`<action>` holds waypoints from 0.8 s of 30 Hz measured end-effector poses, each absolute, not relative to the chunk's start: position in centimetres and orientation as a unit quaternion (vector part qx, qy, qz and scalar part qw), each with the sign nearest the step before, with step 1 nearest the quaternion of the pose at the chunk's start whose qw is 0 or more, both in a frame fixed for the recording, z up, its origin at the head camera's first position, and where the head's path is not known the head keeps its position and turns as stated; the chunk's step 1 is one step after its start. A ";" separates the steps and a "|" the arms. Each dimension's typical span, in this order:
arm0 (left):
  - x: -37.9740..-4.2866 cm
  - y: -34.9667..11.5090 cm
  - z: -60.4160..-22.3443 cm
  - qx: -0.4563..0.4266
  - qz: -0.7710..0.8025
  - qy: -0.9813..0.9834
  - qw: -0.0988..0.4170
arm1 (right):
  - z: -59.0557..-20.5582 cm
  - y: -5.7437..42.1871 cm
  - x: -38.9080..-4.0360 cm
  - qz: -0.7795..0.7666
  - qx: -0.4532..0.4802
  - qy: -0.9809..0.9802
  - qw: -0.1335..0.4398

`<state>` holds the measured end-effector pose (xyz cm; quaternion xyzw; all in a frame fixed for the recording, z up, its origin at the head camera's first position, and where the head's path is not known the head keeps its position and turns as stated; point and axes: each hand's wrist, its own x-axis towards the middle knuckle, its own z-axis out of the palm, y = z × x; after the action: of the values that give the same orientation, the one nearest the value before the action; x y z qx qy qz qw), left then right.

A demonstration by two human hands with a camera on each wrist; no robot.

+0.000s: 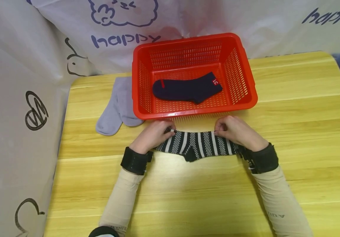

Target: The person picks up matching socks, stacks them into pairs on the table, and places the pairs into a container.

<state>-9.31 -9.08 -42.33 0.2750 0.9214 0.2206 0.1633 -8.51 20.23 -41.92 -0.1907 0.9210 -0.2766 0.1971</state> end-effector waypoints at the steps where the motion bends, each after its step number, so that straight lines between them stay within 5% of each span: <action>1: -9.3 -9.1 -42.4 0.274 0.218 0.923 0.160 | -41.9 20.3 -8.5 -0.276 -0.191 0.921 0.196; 15: -9.4 -9.2 -42.5 0.261 0.211 0.932 0.135 | -41.6 21.1 -8.7 -0.265 -0.186 0.922 0.211; 24: -9.4 -9.2 -42.7 0.262 0.216 0.932 0.126 | -41.0 23.3 -9.0 -0.261 -0.147 0.915 0.270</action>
<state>-9.44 -9.21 -42.74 0.2619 0.9321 0.2161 0.1260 -8.96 23.28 -40.97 -0.1470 0.9151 -0.2611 0.2700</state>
